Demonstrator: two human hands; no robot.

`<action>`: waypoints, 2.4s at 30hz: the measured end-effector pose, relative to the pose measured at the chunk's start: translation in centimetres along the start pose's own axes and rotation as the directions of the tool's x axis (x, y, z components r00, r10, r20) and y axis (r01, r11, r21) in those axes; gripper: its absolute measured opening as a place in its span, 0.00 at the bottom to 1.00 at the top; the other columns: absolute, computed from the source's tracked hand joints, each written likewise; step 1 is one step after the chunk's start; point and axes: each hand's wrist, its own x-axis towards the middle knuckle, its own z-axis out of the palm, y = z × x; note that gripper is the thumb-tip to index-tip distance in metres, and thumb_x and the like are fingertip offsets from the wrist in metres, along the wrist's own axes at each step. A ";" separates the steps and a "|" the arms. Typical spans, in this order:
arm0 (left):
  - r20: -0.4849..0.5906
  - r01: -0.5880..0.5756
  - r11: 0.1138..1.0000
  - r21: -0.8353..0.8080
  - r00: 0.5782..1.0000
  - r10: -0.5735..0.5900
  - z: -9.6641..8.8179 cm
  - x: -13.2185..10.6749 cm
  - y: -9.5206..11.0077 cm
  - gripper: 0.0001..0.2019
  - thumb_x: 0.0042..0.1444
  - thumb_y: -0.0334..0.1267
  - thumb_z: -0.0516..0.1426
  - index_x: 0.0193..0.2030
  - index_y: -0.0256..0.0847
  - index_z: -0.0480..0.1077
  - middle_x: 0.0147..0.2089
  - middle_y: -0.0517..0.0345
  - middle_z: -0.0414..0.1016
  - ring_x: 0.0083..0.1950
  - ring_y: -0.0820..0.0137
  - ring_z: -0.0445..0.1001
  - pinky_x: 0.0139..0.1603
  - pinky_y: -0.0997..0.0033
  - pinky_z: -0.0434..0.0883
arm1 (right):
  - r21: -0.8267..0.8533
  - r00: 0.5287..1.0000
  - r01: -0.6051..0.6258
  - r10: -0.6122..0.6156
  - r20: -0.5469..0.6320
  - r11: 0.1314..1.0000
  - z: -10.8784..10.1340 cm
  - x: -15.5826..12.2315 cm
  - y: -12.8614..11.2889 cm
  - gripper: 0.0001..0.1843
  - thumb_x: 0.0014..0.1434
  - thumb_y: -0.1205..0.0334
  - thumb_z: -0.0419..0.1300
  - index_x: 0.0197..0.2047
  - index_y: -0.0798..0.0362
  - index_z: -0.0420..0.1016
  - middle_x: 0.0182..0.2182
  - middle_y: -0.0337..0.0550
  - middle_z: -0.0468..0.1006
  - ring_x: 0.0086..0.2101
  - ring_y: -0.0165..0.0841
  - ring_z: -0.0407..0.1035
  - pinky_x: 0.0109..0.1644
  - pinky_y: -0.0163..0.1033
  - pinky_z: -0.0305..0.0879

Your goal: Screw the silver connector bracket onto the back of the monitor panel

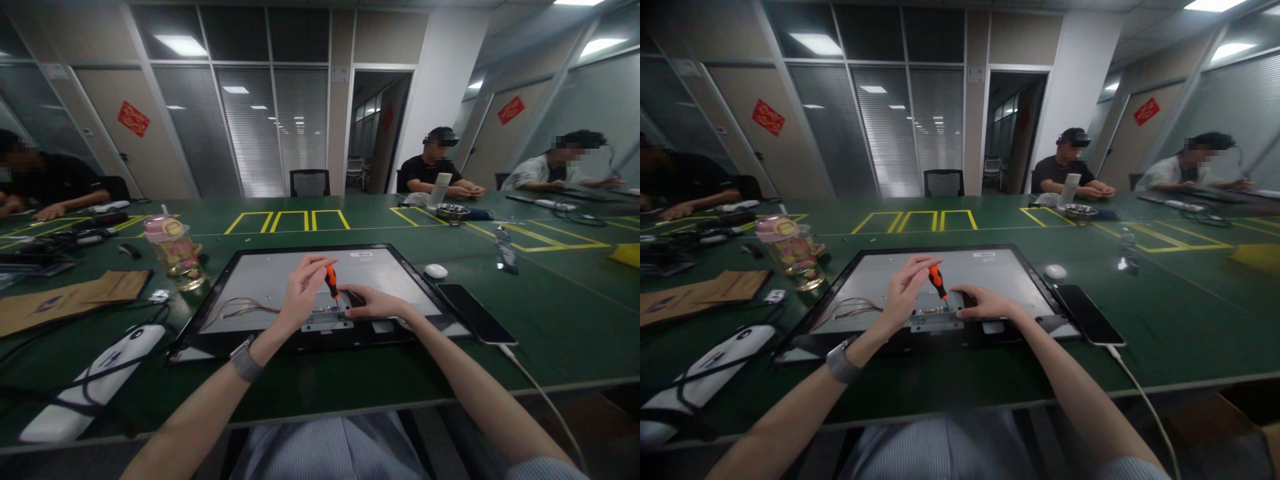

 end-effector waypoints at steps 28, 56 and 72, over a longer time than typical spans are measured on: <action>0.038 0.012 0.998 -0.064 0.999 -0.010 -0.1 0.1 0.0 0.10 0.58 0.36 0.54 0.43 0.41 0.75 0.44 0.51 0.69 0.46 0.68 0.70 0.48 0.67 0.69 | 0.014 0.999 0.038 -0.038 0.008 0.999 0.0 0.1 0.2 0.36 0.53 0.50 0.61 0.61 0.51 0.57 0.54 0.47 0.67 0.50 0.43 0.64 0.54 0.48 0.60; -0.038 0.028 1.000 -0.003 0.999 -0.028 0.3 0.2 -1.0 0.08 0.51 0.37 0.60 0.39 0.41 0.74 0.36 0.57 0.62 0.36 0.73 0.66 0.39 0.71 0.68 | 0.013 1.000 0.008 -0.008 0.004 1.000 0.0 0.0 0.1 0.38 0.52 0.50 0.62 0.62 0.52 0.56 0.57 0.48 0.65 0.53 0.44 0.62 0.57 0.48 0.57; 0.077 0.072 0.990 -0.121 0.995 -0.063 -0.4 0.4 -0.5 0.13 0.60 0.36 0.50 0.48 0.40 0.72 0.44 0.52 0.69 0.45 0.69 0.69 0.49 0.68 0.66 | 0.011 1.000 0.017 -0.017 0.009 1.000 -0.1 0.0 -0.3 0.37 0.52 0.50 0.62 0.62 0.53 0.56 0.58 0.48 0.64 0.54 0.44 0.61 0.59 0.50 0.55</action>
